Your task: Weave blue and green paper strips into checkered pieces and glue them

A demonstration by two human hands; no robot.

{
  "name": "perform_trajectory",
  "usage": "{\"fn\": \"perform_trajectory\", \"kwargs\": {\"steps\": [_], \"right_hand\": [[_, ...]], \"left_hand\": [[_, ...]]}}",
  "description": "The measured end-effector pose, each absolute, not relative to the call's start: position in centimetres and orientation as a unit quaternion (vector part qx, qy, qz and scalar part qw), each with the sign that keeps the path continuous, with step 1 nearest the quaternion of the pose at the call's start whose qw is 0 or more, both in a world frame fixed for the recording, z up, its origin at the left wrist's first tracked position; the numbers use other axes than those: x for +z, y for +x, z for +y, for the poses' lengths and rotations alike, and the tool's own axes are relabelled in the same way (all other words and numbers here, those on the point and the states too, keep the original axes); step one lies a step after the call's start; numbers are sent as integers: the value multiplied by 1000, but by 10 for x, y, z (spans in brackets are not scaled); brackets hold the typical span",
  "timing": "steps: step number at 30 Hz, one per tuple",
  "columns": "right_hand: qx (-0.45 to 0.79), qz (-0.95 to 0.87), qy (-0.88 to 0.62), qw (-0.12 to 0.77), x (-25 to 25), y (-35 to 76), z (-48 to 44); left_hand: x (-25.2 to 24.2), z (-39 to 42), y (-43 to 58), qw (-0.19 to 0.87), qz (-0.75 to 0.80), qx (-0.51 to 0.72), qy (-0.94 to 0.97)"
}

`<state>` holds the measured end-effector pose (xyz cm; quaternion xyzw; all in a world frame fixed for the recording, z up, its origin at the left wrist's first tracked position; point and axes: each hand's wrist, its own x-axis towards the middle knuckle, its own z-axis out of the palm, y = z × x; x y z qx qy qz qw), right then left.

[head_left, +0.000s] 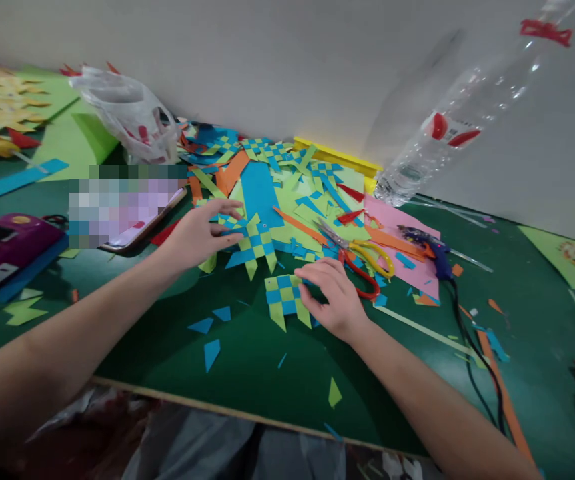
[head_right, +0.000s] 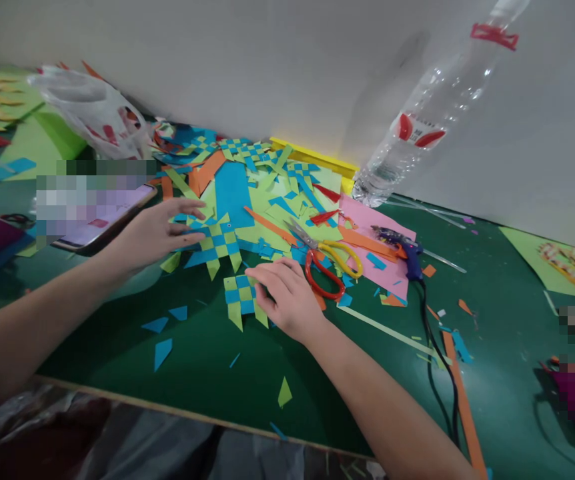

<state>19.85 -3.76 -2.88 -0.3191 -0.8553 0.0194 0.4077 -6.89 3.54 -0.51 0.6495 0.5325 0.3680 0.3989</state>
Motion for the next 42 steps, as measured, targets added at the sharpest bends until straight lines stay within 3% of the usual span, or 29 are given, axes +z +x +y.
{"fn": "perform_trajectory", "kwargs": {"steps": [11, 15, 20, 23, 30, 35, 38, 42], "right_hand": [[55, -849, -315, 421, -29, 199, -39], [61, -847, -325, 417, -27, 200, -38], [94, -844, -335, 409, -29, 204, -36], [104, -851, -330, 395, -30, 207, -34], [-7, -883, -304, 358, -24, 208, -36], [-96, -923, -256, 271, -20, 203, -43], [-100, -937, -241, 230, -21, 201, -44], [-65, -947, -206, 239, -24, 202, -41]], "left_hand": [[-2, 33, -65, 362, 534, 357, 676], [1, 28, -65, 404, 498, 250, 726], [-5, 28, -67, 205, 431, 227, 849], [-10, 32, -66, 188, 348, 189, 899], [-18, 32, -61, 186, 275, 114, 937], [-17, 30, -60, 220, 275, 157, 923], [-15, 30, -61, 218, 273, 163, 923], [-11, 31, -63, 171, 265, 139, 939]]}}
